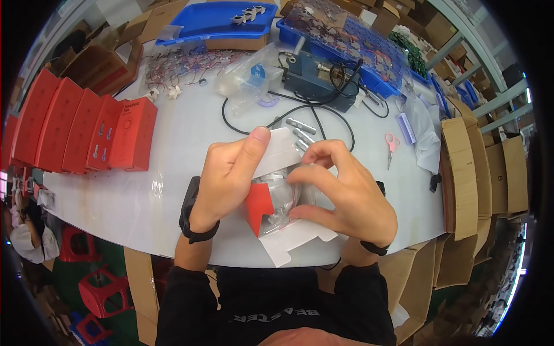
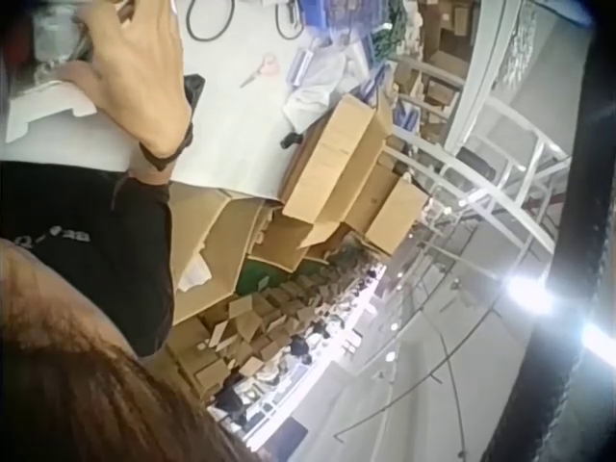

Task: The person removes a handheld fan from a plastic bag, wraps it in a white foam sheet, and slides it into a red box. They then insert a small plastic bag into the box, fold the cardboard flaps to close it, and place the box into a larger cardboard container.

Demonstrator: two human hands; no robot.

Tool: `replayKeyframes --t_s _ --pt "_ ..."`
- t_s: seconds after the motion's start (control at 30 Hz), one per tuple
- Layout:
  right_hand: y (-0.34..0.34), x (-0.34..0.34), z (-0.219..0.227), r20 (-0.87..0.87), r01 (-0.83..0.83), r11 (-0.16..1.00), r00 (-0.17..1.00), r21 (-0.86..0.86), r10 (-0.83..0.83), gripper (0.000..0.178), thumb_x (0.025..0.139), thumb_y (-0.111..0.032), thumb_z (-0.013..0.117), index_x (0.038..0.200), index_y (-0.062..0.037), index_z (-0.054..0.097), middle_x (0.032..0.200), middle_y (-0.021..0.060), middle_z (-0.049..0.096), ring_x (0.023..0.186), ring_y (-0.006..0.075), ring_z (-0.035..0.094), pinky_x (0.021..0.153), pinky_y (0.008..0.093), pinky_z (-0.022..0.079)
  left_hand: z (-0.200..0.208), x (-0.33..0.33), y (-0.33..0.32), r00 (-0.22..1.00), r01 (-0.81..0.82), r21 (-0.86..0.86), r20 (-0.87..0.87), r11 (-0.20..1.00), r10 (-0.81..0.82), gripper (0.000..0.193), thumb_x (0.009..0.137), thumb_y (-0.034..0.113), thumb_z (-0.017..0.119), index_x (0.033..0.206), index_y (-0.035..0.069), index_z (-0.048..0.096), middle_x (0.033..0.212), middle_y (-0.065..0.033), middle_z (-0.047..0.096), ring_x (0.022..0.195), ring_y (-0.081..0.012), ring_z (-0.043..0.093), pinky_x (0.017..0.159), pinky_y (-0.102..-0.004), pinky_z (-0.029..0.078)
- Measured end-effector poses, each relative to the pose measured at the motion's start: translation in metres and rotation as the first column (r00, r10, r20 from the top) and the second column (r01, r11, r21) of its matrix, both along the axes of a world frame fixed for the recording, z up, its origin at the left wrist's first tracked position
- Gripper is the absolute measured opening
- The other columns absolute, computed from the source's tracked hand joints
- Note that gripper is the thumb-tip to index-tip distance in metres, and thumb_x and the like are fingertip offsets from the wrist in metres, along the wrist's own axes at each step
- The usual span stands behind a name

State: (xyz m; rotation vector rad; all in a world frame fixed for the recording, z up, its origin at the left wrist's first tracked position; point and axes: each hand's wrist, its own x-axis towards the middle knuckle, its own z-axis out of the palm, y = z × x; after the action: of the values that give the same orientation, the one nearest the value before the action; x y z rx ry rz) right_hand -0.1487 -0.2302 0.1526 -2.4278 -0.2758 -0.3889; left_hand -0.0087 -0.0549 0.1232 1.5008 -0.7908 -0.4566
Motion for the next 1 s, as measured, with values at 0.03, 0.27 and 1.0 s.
replayKeyframes --t_s 0.03,0.27,1.0 --pt "0.001 0.000 0.000 0.000 -0.001 1.000 1.000 0.002 0.001 0.049 0.072 -0.018 0.088 0.116 -0.0090 0.066 0.118 0.0097 0.054 0.096 0.0283 0.057 0.083 0.0381 0.048 -0.001 0.001 0.001 1.000 -0.001 0.002 0.000 1.000 0.001 0.055 0.111 0.037 0.046 0.098 -0.008 0.074 0.083 -0.0055 0.072 0.072 -0.0079 0.063 0.064 -0.0244 0.049" --pt "-0.010 0.012 -0.004 -0.073 -0.057 0.942 0.994 0.330 0.086 0.062 0.076 -0.017 0.090 0.130 -0.0038 0.063 0.124 0.0123 0.055 0.102 0.0223 0.060 0.087 0.0340 0.053 -0.003 0.009 0.000 0.964 -0.100 -0.100 -0.256 0.990 0.072 0.046 0.110 0.034 0.053 0.102 -0.006 0.075 0.087 -0.0040 0.072 0.077 -0.0066 0.061 0.068 -0.0241 0.050" --pt "0.015 0.055 -0.032 -0.244 0.155 0.780 0.970 0.607 -0.003 0.058 0.086 -0.010 0.080 0.138 0.0014 0.056 0.130 0.0097 0.055 0.107 0.0165 0.061 0.086 0.0301 0.056 -0.038 0.040 0.044 0.951 0.289 -0.148 -0.073 0.946 -0.302 0.087 0.085 0.023 0.081 0.154 -0.002 0.035 0.143 -0.0148 0.053 0.135 -0.0227 0.049 0.113 -0.0362 0.038"
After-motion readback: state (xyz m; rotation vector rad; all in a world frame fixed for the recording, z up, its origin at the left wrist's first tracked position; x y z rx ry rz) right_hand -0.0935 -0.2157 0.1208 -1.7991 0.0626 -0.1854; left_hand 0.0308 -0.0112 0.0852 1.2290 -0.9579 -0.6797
